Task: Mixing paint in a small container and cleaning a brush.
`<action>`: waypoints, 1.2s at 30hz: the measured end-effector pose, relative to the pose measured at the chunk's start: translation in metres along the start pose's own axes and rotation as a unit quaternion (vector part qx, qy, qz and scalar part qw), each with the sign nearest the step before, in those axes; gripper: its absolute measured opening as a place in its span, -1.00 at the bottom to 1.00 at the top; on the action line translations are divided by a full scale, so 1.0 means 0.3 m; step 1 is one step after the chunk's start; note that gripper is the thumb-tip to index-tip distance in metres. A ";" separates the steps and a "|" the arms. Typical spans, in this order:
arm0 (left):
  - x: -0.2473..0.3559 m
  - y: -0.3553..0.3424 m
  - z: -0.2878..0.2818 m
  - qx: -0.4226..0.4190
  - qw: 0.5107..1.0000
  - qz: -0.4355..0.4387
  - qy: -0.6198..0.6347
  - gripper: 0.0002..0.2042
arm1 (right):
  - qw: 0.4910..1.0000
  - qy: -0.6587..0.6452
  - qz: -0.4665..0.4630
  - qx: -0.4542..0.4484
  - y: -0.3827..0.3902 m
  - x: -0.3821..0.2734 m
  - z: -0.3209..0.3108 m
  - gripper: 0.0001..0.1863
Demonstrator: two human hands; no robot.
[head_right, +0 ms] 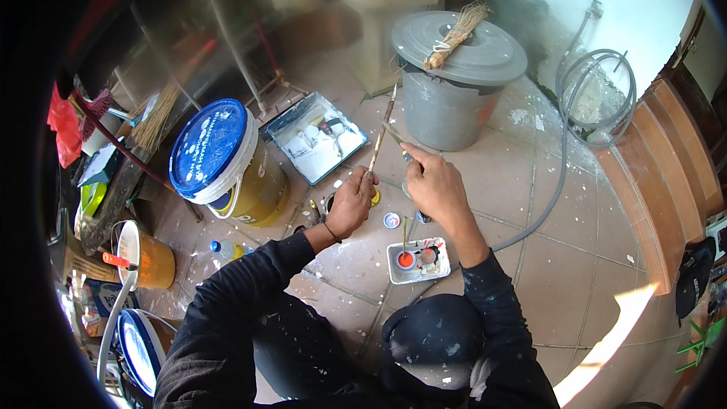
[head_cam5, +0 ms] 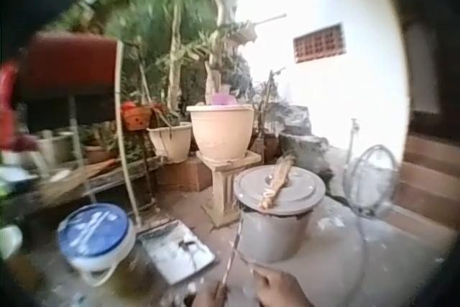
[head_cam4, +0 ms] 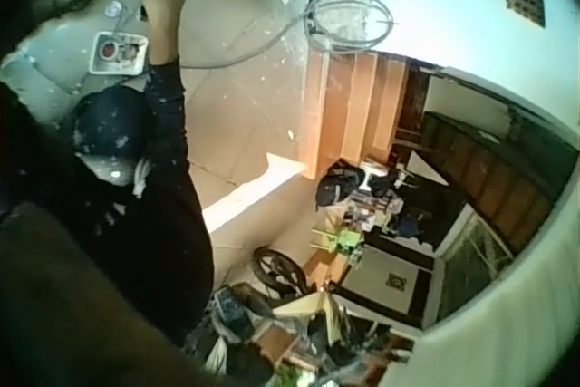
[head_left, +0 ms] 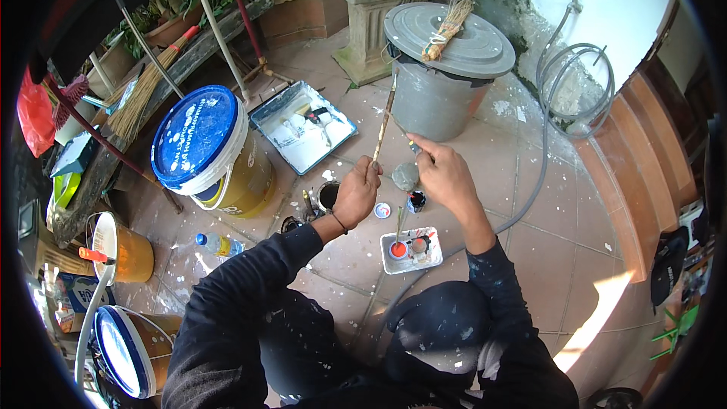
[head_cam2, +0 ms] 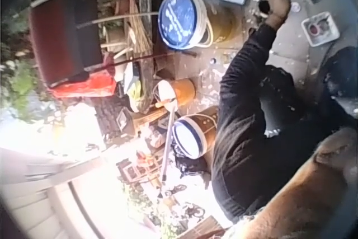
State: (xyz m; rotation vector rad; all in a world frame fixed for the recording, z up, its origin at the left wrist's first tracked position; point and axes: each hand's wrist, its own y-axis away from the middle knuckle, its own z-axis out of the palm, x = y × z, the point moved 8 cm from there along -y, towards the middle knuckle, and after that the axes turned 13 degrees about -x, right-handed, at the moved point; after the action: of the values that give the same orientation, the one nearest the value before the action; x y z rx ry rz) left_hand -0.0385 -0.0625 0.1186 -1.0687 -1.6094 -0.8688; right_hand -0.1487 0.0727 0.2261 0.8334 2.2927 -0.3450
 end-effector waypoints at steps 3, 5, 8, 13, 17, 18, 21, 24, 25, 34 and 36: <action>0.011 -0.004 0.021 -0.038 0.999 0.018 -0.023 -0.74 | 0.999 0.004 0.014 0.039 0.004 0.008 -0.021 -0.58; -0.007 -0.002 0.039 -0.071 0.997 -0.017 0.016 -0.74 | 0.999 0.016 0.023 0.030 0.003 0.014 -0.019 -0.58; 0.007 0.003 0.012 -0.033 0.998 -0.006 0.049 -0.75 | 0.998 -0.016 0.040 -0.037 0.003 0.030 0.013 -0.58; 0.011 0.006 0.045 -0.095 0.986 -0.038 0.134 -0.72 | 0.999 -0.025 0.013 0.033 0.018 0.016 -0.019 -0.58; 0.030 0.014 0.036 -0.073 0.989 -0.032 0.128 -0.70 | 1.000 -0.020 0.018 0.004 0.016 0.022 0.002 -0.56; 0.031 0.013 0.033 -0.070 0.992 -0.040 0.100 -0.70 | 1.000 -0.022 0.017 0.009 0.012 0.024 -0.003 -0.56; 0.022 0.017 0.042 -0.074 0.985 -0.056 0.143 -0.69 | 0.997 -0.049 0.000 0.058 0.020 0.025 -0.024 -0.59; 0.005 0.012 0.021 -0.051 0.983 -0.062 0.167 -0.69 | 0.997 -0.042 0.018 -0.054 0.009 0.033 0.038 -0.57; 0.019 0.008 0.013 -0.043 0.994 -0.034 0.099 -0.69 | 0.996 -0.058 0.043 -0.048 0.012 0.047 0.038 -0.57; 0.059 0.011 0.003 -0.027 0.998 0.030 -0.040 -0.69 | 0.998 -0.060 0.020 -0.018 0.024 0.020 0.011 -0.58; 0.052 0.012 0.025 -0.059 0.998 -0.005 0.030 -0.69 | 0.995 -0.054 -0.002 0.086 0.037 0.009 -0.044 -0.58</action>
State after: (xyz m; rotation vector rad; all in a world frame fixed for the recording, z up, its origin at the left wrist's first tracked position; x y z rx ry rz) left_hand -0.0397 -0.0508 0.1319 -1.1059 -1.5298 -1.0041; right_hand -0.1496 0.0882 0.2339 0.8726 2.1872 -0.5816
